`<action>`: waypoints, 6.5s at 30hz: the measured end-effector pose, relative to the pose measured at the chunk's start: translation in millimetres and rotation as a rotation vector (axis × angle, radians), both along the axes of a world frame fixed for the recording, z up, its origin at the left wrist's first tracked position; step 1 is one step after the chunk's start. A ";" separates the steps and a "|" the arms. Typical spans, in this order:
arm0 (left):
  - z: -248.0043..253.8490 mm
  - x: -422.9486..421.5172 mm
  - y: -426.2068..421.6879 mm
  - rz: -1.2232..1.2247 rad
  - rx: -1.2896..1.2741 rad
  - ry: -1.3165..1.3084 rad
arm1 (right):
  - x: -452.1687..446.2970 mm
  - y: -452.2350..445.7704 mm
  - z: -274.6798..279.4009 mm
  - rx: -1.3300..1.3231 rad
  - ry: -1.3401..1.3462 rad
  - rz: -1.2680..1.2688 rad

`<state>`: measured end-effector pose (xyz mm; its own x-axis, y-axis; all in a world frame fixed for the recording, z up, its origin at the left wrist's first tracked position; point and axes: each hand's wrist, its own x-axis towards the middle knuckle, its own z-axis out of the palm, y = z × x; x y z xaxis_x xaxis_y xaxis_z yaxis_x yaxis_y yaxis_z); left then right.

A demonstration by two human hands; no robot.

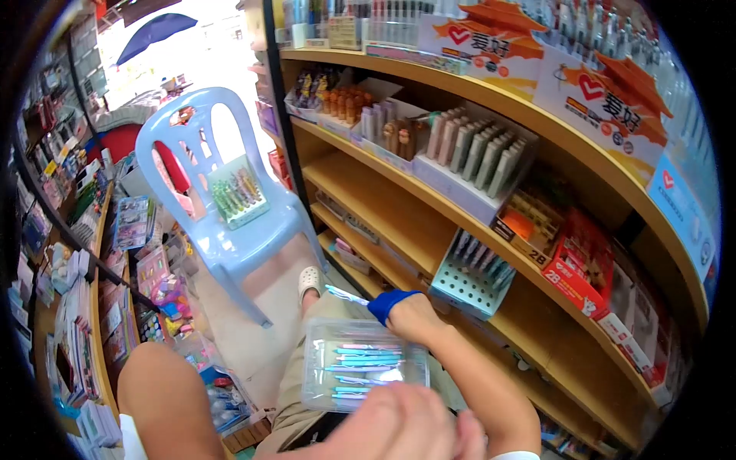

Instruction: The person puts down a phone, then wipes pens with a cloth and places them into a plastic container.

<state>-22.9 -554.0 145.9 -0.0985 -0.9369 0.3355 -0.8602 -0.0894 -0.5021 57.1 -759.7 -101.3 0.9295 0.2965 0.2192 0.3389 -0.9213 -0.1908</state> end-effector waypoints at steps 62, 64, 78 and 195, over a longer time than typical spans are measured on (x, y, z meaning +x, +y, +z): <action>-215.8 96.3 -89.5 -0.077 -0.402 0.952 | -75.3 -28.2 23.8 1.067 -0.425 -0.644; -221.5 91.6 -91.3 -0.077 -0.397 0.948 | -78.7 -31.0 11.6 1.263 -0.378 -0.631; -218.2 75.0 -89.1 0.080 -0.253 1.172 | -91.4 -30.2 20.3 0.784 -0.558 -0.583; -222.3 110.8 -94.9 0.082 -0.459 2.916 | -90.5 -9.8 8.4 0.785 -0.560 -0.398</action>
<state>87.9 -649.0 -76.4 0.4410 -0.8332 -0.3336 0.7427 0.1301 0.6569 -33.4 -769.6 -92.9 0.6347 -0.4214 0.6477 0.2629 -0.6705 -0.6938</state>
